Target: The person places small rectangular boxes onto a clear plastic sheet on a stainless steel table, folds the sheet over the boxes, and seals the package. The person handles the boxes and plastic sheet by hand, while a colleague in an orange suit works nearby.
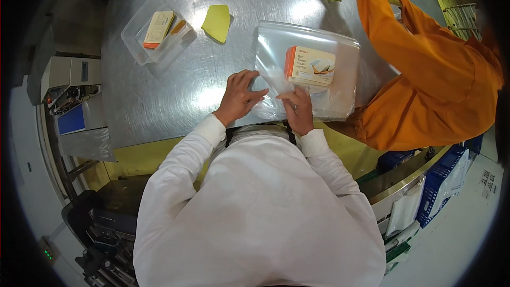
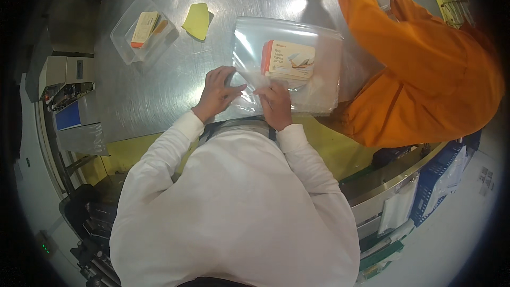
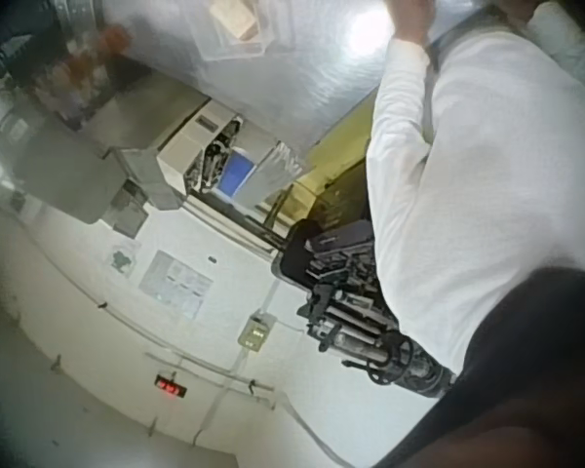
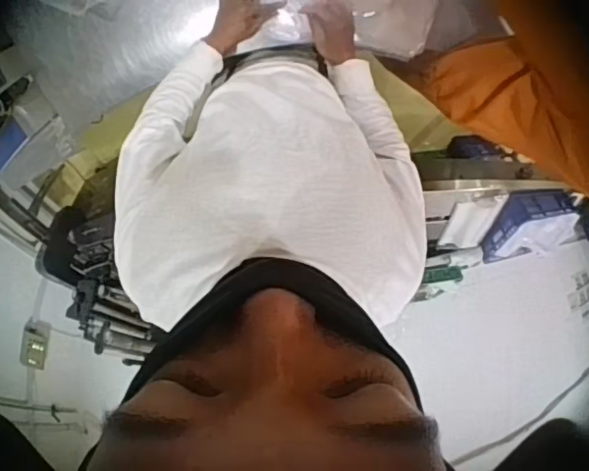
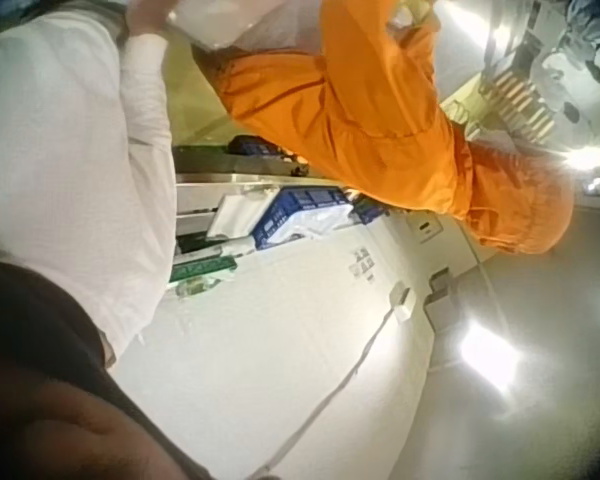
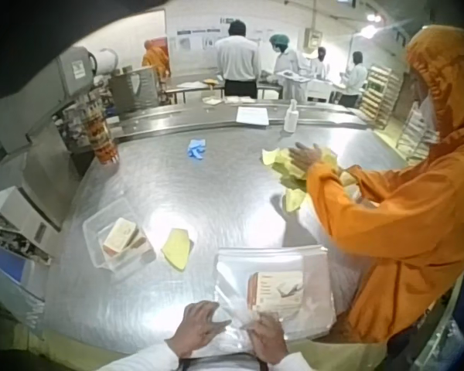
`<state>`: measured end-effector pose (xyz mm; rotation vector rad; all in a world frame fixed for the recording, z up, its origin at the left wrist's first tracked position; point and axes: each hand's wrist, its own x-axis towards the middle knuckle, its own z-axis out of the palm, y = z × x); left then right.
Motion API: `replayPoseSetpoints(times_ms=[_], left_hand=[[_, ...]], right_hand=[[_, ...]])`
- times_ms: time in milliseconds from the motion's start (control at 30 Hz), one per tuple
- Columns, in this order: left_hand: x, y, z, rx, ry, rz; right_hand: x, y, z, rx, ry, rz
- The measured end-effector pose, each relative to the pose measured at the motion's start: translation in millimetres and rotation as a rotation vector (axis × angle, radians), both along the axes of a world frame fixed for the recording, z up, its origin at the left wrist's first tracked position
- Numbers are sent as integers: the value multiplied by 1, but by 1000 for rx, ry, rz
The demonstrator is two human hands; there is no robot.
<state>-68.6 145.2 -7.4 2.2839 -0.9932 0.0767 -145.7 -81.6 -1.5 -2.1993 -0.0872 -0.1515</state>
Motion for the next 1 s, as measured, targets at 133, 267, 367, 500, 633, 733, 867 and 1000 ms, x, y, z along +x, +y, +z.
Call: replayPoseSetpoints(times_ms=[133, 267, 367, 500, 633, 733, 867, 1000], left_hand=[[5, -5, 0, -57, 9, -37], [12, -15, 8, -109, 41, -73], [16, -20, 18, -164, 87, -65], [5, -14, 10, -304, 227, 171], [-5, -4, 16, -124, 97, 14], [-3, -6, 8, -40, 63, -21], [2, -9, -4, -76, 92, -53], [10, -17, 9, -127, 151, -82]], right_hand=[[0, 4, 11, -105, -2, 28], [2, 5, 13, -128, -32, 38], [3, 6, 12, -114, -55, 22], [2, 4, -12, -98, -157, -45], [-4, 12, -16, 104, 11, -249], [-8, 13, -31, 242, 33, -351], [-6, -1, -30, 71, -45, -130], [0, -5, -2, -33, -60, 40]])
